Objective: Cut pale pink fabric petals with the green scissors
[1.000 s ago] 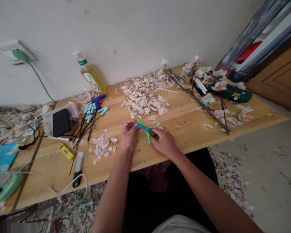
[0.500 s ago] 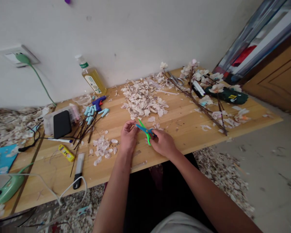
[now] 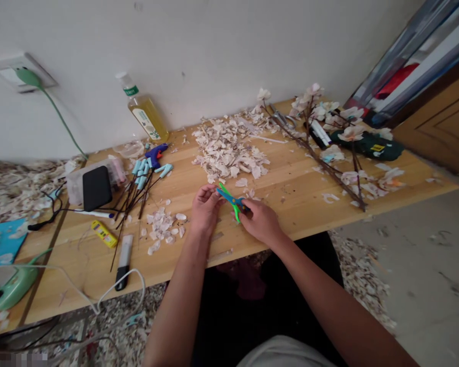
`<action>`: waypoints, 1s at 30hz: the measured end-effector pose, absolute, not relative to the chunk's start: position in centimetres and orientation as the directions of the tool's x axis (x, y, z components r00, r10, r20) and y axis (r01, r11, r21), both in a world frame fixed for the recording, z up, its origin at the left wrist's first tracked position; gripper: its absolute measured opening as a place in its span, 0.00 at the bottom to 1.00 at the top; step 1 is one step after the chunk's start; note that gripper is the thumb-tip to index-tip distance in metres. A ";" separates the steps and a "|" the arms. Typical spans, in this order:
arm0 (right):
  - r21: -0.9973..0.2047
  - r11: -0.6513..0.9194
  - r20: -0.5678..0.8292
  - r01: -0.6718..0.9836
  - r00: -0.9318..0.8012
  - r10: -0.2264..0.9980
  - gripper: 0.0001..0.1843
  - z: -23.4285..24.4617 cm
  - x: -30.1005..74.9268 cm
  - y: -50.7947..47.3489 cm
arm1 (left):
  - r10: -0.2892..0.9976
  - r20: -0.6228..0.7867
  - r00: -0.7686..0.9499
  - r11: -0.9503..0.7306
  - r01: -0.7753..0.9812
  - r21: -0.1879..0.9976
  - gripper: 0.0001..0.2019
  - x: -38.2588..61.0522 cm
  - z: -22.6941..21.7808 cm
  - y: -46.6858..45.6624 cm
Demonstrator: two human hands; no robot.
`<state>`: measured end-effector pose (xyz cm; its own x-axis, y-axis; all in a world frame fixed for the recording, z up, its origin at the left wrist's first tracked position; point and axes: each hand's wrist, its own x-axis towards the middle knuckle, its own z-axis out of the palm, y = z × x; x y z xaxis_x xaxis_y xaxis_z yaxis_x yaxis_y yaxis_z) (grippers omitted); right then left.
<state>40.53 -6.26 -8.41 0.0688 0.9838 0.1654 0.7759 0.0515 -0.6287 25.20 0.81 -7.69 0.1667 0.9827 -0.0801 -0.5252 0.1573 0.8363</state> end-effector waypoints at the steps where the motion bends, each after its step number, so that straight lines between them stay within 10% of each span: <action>1: -0.630 0.057 0.166 0.775 0.062 0.984 0.07 -8.4 40.5 -6.3 | 0.982 -0.079 0.169 0.158 -0.529 0.833 0.17 25.2 -7.7 0.8; 30: -0.629 0.026 0.154 0.777 0.092 0.984 0.05 -9.1 40.8 -6.0 | 0.982 -0.100 0.162 0.182 -0.644 0.743 0.17 25.9 -7.5 0.7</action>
<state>40.83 -6.03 -9.14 0.0916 0.9839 0.1538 0.7771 0.0259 -0.6289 25.87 0.68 -7.50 0.1623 0.9817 -0.1000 -0.6445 0.1822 0.7426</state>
